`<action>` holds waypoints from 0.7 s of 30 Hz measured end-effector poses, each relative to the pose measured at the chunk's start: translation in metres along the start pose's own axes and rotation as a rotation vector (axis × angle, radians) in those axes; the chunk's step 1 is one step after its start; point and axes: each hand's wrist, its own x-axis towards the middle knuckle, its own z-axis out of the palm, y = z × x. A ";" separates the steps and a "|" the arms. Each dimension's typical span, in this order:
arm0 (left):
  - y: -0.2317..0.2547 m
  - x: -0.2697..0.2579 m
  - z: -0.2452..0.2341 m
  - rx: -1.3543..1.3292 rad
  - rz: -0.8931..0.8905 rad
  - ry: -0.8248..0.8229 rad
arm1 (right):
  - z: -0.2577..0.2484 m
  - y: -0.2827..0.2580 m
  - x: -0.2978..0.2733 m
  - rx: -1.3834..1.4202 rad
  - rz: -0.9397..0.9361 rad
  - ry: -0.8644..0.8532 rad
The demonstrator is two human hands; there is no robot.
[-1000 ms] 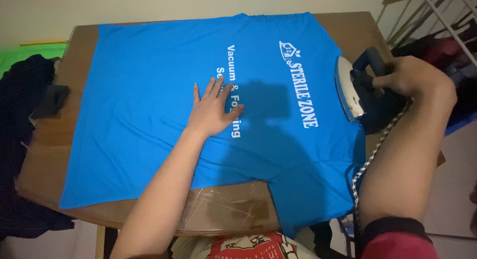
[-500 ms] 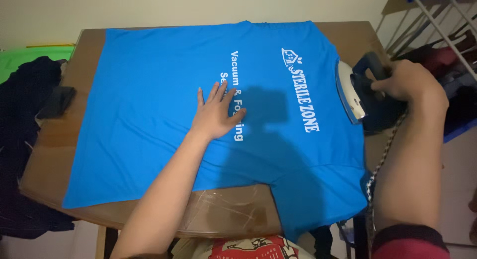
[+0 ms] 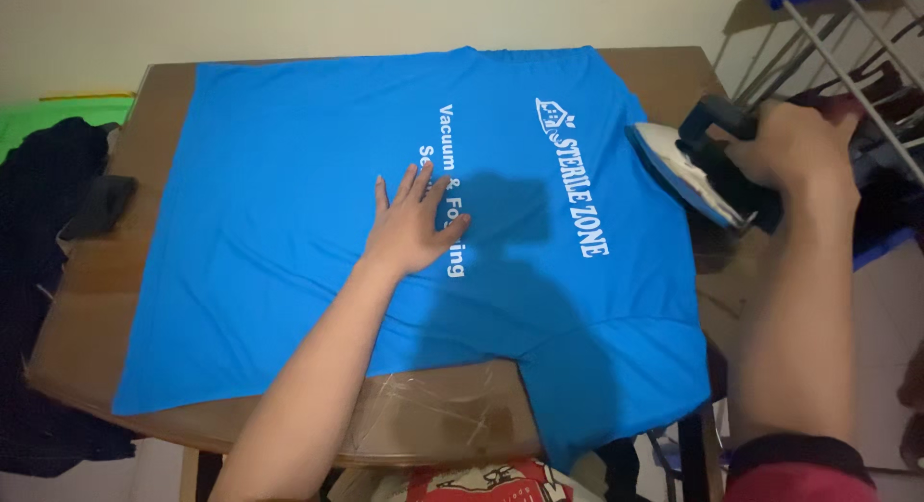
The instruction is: The person irons a blue t-shirt laid flat on a wooden table. They use a handheld iron to smooth the fabric, moving it back and forth across the shirt while holding it in place with their other hand.
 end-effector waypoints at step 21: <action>-0.001 0.001 -0.002 0.007 0.001 -0.025 | 0.129 0.072 0.072 1.908 0.044 0.725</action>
